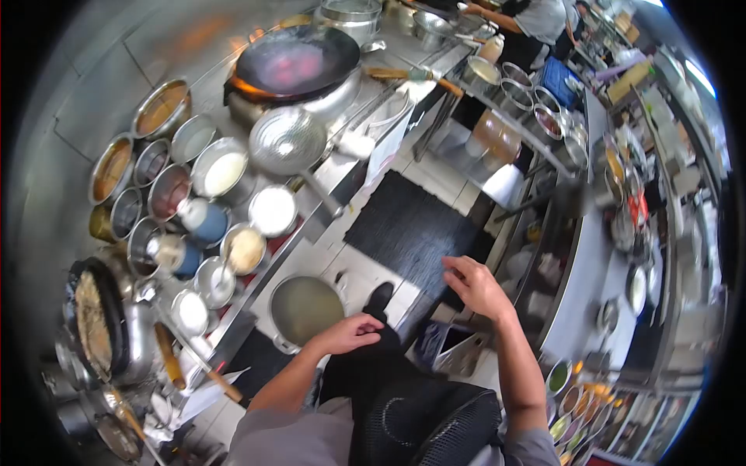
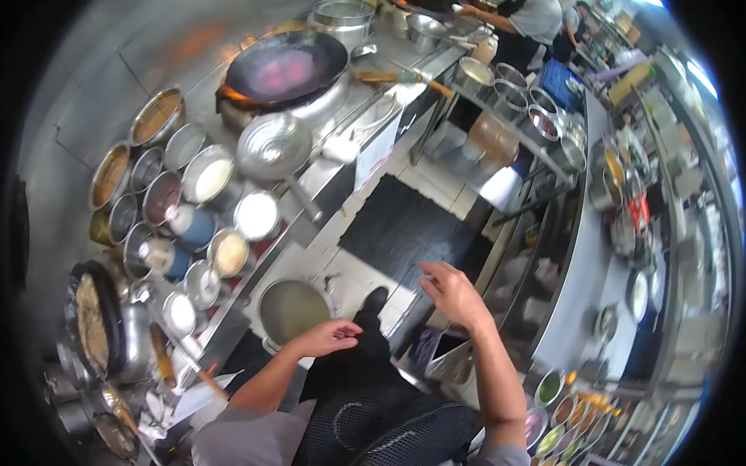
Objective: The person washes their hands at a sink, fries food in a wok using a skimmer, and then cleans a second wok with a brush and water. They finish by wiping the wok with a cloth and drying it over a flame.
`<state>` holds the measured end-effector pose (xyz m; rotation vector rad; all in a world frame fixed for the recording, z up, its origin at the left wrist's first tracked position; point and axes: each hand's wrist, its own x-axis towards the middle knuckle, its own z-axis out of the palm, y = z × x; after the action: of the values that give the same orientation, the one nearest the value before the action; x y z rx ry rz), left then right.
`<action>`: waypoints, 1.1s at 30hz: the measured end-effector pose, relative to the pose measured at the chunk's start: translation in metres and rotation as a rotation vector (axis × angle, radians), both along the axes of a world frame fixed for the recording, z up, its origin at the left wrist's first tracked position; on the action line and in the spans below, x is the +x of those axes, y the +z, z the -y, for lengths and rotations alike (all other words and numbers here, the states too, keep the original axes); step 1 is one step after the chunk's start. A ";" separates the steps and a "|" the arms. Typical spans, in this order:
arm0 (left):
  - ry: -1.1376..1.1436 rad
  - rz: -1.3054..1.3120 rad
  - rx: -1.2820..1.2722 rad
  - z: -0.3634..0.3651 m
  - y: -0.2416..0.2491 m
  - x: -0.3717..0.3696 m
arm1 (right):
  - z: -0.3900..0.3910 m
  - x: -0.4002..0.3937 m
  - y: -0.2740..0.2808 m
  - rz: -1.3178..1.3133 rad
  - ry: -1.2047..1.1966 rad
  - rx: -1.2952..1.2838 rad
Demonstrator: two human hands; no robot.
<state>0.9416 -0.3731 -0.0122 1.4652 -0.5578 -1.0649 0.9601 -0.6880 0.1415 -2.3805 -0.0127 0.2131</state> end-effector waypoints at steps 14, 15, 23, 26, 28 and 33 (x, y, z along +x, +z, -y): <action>0.606 0.542 0.140 0.156 0.157 0.289 | 0.173 0.407 -0.095 0.275 -0.078 -0.261; 0.619 0.556 0.154 0.169 0.154 0.300 | 0.179 0.439 -0.098 0.287 -0.064 -0.245; 0.729 0.321 0.274 0.241 0.090 0.377 | 0.236 0.659 -0.159 0.040 0.092 -0.384; 0.906 0.301 0.377 0.259 0.110 0.414 | 0.262 0.689 -0.169 0.020 0.196 -0.049; 1.030 0.279 0.434 0.264 0.122 0.441 | 0.269 0.709 -0.152 0.040 0.232 0.212; 1.543 0.058 0.391 0.266 0.110 0.499 | 0.227 0.837 -0.077 0.072 0.242 0.218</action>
<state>1.4408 -0.6391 0.0975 1.6606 0.7683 0.1372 1.7975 -0.9154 0.0642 -2.1643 -0.3421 0.2273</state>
